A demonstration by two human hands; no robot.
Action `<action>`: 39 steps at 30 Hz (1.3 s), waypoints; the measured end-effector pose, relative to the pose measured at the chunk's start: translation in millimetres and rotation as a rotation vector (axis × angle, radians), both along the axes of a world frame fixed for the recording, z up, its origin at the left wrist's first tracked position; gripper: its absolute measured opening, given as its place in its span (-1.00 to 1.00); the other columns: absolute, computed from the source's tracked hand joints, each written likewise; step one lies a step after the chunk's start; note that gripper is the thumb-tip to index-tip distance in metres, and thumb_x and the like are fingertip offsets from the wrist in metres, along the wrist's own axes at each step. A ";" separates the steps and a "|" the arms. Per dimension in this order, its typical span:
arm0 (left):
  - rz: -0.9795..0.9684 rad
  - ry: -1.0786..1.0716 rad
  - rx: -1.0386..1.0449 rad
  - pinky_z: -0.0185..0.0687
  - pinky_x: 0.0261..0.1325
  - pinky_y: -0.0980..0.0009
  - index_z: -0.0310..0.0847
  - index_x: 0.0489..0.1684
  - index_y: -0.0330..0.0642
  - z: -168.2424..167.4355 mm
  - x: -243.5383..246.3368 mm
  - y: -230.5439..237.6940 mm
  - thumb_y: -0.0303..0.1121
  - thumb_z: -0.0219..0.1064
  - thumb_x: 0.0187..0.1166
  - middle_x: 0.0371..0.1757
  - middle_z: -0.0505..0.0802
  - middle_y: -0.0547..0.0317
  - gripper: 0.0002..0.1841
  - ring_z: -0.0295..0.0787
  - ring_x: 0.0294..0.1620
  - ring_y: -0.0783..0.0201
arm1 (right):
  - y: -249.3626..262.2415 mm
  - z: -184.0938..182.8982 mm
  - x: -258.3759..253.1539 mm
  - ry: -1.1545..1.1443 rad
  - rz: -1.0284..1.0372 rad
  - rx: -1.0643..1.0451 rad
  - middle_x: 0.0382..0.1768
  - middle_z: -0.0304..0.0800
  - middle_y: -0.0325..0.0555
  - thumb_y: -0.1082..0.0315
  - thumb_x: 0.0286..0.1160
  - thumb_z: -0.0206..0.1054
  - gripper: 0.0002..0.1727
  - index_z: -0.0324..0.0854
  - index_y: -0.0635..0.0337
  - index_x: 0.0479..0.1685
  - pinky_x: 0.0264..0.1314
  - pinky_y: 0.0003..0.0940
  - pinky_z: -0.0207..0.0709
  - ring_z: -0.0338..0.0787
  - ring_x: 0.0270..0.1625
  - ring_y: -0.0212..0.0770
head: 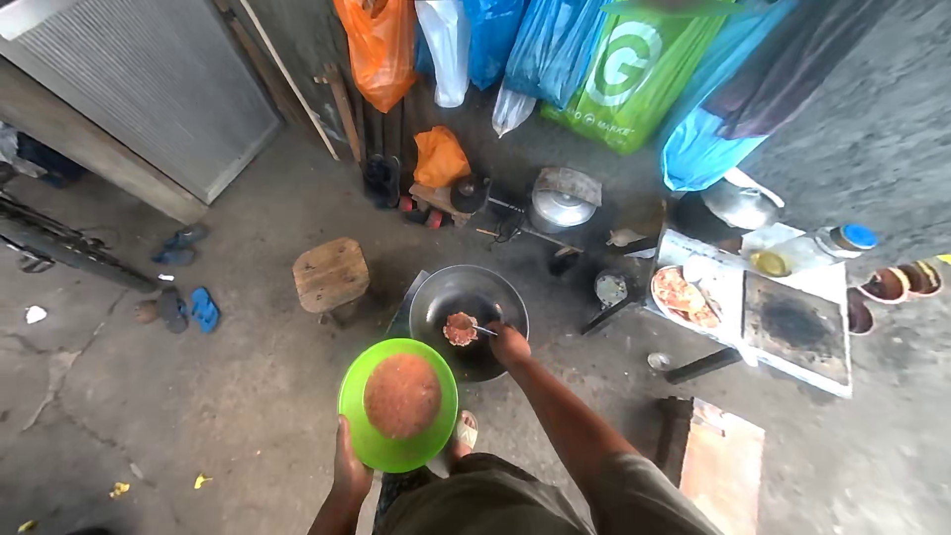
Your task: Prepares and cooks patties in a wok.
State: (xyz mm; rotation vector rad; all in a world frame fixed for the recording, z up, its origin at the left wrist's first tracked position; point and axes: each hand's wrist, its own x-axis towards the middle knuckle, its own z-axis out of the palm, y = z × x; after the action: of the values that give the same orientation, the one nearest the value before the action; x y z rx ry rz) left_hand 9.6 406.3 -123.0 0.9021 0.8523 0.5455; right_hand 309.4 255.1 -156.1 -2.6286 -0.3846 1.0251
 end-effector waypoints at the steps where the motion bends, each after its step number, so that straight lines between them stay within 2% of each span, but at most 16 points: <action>1: 0.003 -0.001 0.003 0.84 0.15 0.29 0.26 0.52 -0.21 1.8 -1.9 -1.0 0.24 -0.16 0.73 0.10 0.88 0.21 -0.30 0.86 0.10 0.35 | 2.6 -3.2 -1.0 0.006 0.007 -0.020 0.58 0.57 0.16 0.33 0.72 0.10 -0.54 0.59 -0.06 0.55 0.48 0.27 0.51 0.63 0.55 0.22; 7: 0.016 -0.013 0.012 0.83 0.17 0.30 0.29 0.50 -0.23 2.1 -12.0 -4.6 0.28 -0.12 0.71 0.09 0.88 0.19 -0.27 0.86 0.11 0.35 | 15.1 -1.2 -3.9 -0.040 0.016 -0.097 0.62 0.50 0.19 0.40 0.69 0.10 -0.53 0.60 -0.07 0.53 0.37 0.29 0.58 0.68 0.47 0.29; 10: 0.017 -0.021 0.014 0.83 0.17 0.30 0.28 0.50 -0.23 3.2 -14.3 -5.4 0.28 -0.13 0.71 0.09 0.89 0.20 -0.27 0.87 0.11 0.35 | 18.5 -1.1 -2.6 -0.082 0.011 -0.121 0.65 0.46 0.18 0.46 0.70 0.03 -0.49 0.57 -0.06 0.58 0.34 0.26 0.60 0.69 0.44 0.29; 15: 0.019 -0.042 0.021 0.83 0.17 0.30 0.31 0.48 -0.22 4.5 -16.0 -4.7 0.34 -0.03 0.65 0.09 0.89 0.19 -0.23 0.87 0.10 0.33 | 16.4 -2.9 -8.1 -0.121 0.129 -0.141 0.68 0.42 0.19 0.53 0.70 0.01 -0.44 0.53 -0.08 0.63 0.35 0.28 0.58 0.66 0.47 0.33; 20: 0.021 -0.051 0.022 0.83 0.17 0.29 0.32 0.48 -0.21 4.7 -16.3 -3.2 0.30 -0.12 0.70 0.09 0.89 0.19 -0.27 0.87 0.11 0.33 | 11.1 -9.1 -15.9 -0.123 0.145 -0.125 0.66 0.45 0.18 0.49 0.71 0.03 -0.45 0.54 -0.11 0.62 0.34 0.27 0.61 0.69 0.45 0.31; 25: 0.030 -0.042 0.021 0.84 0.16 0.27 0.32 0.49 -0.21 6.3 -15.7 -2.6 0.35 -0.02 0.64 0.09 0.89 0.18 -0.22 0.87 0.11 0.32 | 7.3 -12.1 -15.2 -0.123 0.074 -0.127 0.67 0.45 0.16 0.47 0.72 0.03 -0.46 0.56 -0.13 0.60 0.38 0.23 0.59 0.67 0.47 0.29; 29: 0.036 -0.051 0.022 0.83 0.17 0.28 0.31 0.49 -0.21 6.1 -15.8 -2.8 0.25 -0.13 0.73 0.10 0.89 0.19 -0.30 0.87 0.12 0.33 | 7.1 -12.1 -12.1 -0.115 0.085 -0.144 0.68 0.42 0.19 0.50 0.71 0.02 -0.44 0.51 -0.10 0.64 0.36 0.24 0.59 0.66 0.48 0.30; 32: 0.041 -0.064 0.021 0.83 0.17 0.28 0.32 0.48 -0.18 6.4 -15.5 -3.8 0.25 -0.12 0.73 0.10 0.89 0.20 -0.32 0.87 0.12 0.33 | 8.9 -13.1 -14.3 -0.108 0.133 -0.142 0.69 0.41 0.17 0.47 0.73 0.02 -0.45 0.50 -0.11 0.65 0.38 0.23 0.59 0.65 0.49 0.30; 39: 0.032 -0.092 0.034 0.82 0.20 0.26 0.36 0.48 -0.18 4.5 -14.8 -4.9 0.35 0.00 0.64 0.11 0.89 0.17 -0.24 0.87 0.13 0.30 | 13.7 -12.1 -10.8 -0.130 0.085 -0.142 0.67 0.42 0.19 0.49 0.71 0.01 -0.44 0.51 -0.13 0.65 0.35 0.23 0.61 0.68 0.46 0.30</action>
State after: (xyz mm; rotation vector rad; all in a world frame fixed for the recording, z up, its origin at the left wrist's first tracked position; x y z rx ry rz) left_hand -5.2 401.3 -118.5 0.8891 0.7772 0.6261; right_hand 298.7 268.8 -168.2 -2.8384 -0.4722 0.9413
